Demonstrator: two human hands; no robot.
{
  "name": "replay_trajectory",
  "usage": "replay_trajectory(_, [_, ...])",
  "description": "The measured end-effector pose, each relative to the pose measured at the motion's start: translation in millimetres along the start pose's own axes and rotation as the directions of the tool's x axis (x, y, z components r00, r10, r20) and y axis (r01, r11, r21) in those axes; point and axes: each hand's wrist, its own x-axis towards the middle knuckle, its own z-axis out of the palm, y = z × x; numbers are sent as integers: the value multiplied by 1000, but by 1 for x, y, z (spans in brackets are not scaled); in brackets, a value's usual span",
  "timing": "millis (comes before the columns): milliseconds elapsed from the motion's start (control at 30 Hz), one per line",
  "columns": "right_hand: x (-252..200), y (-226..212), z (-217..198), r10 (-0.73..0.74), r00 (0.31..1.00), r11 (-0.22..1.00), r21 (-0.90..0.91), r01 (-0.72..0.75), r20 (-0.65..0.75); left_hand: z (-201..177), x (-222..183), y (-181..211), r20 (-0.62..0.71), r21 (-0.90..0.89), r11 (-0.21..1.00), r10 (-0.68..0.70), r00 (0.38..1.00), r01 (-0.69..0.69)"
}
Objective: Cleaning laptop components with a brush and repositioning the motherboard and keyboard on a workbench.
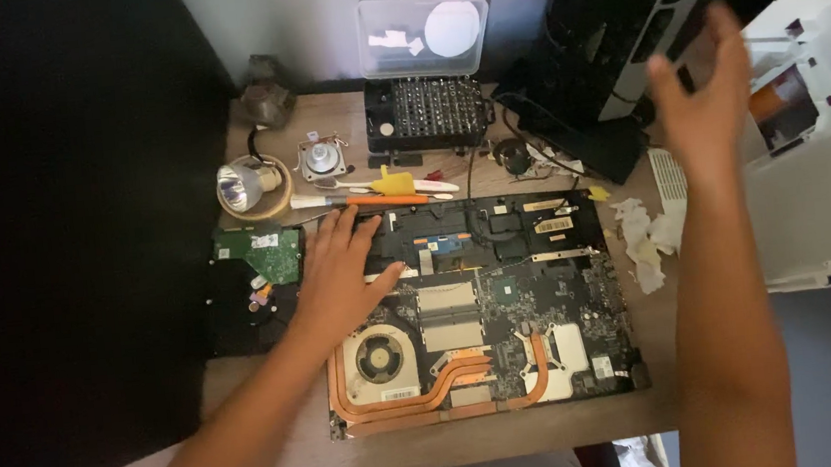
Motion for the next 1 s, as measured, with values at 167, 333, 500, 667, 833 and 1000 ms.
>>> replay_trajectory(167, [57, 78, 41, -98, 989, 869, 476, 137, -106, 5, 2, -4, 2, -12, 1000, 0, 1000, 0])
replay_trajectory(333, [75, 105, 59, 22, 1000, 943, 332, -15, -18, 4, 3, -5, -16, -3, 1000, 20, 1000, -20])
replay_trajectory(500, [75, 94, 66, 96, 995, 837, 543, -69, -21, 6, 4, -5, 1, 35, 999, 19, 1000, -19])
replay_trajectory(667, [75, 113, 73, 146, 981, 812, 583, -45, -129, 13, 3, -10, -40, 5, 999, 38, 998, -38])
replay_trajectory(833, [73, 66, 60, 62, 981, 778, 625, 68, -184, 8, 3, -6, -9, -15, 1000, 17, 1000, -18])
replay_trajectory(1000, [99, 52, 48, -72, 965, 789, 577, 210, -253, 11, 3, -9, -14, -17, 1000, 17, 1000, -17])
